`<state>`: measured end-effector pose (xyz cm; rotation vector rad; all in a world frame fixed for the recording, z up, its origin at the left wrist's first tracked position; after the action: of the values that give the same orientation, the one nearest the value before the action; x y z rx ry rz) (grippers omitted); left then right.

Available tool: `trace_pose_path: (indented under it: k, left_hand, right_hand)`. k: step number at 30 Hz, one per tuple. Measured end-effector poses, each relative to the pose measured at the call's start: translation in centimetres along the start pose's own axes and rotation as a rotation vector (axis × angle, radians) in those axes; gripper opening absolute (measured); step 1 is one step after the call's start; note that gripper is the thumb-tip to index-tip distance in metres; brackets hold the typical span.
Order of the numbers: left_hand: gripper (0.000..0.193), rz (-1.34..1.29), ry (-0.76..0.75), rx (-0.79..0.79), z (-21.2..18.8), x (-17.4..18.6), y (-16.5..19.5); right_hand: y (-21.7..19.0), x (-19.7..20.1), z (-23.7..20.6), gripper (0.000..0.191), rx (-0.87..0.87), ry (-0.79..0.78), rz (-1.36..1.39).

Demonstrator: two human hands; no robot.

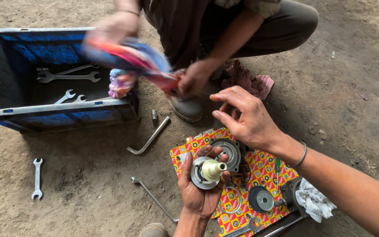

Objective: The person assembles mechanical parts on the ground, using a screwdriver and pliers to fit components together. They handle cylindrical housings, seals, and small metal pieces, occasionally wiping parts with a cloth.

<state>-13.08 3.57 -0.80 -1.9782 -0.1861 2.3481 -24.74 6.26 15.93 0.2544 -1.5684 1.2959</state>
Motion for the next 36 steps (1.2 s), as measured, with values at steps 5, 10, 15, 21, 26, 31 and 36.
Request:
trace_pose_path:
  k: [5,10,15,21,26,31,36]
  left_hand:
    - [0.05,-0.023,-0.056,0.013,-0.5,-0.2,0.1]
    - [0.052,-0.053,-0.1,0.011,-1.0,-0.1,0.3]
    - [0.054,0.01,-0.052,0.1,-1.0,1.2,-1.4]
    - [0.057,-0.163,-0.211,0.218,-1.4,0.9,-6.6]
    - [0.07,0.056,0.096,0.341,-2.4,4.1,-10.2]
    - [0.071,0.069,0.098,0.395,-2.8,4.3,-12.8]
    - [0.076,0.078,0.033,0.456,-2.5,4.3,-14.6]
  right_hand:
    - [-1.1,0.3,-1.2,0.026,0.155,-0.021,0.056]
    - [-3.6,-0.7,-6.2,0.047,0.24,-0.22,0.147]
    - [-5.3,-1.8,-9.9,0.092,0.265,-0.236,-0.267]
    - [-2.5,-4.4,-12.6,0.109,0.168,-0.263,-0.235]
    - [-0.1,-4.8,-16.0,0.114,0.092,-0.245,-0.241]
    - [1.4,-4.9,-19.0,0.115,0.072,-0.249,-0.174]
    - [2.8,-4.0,-21.0,0.117,0.021,-0.21,-0.148]
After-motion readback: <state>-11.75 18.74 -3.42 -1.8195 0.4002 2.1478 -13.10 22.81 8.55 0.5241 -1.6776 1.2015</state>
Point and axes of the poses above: each hand's wrist, its own z-axis towards the middle knuckle, its own x-axis out of the back of the hand, y = z × x, the point moved 9 cm from there along z, towards the middle knuckle, and after that the axes turned 14 degrees about -y, right-handed, at the moved point
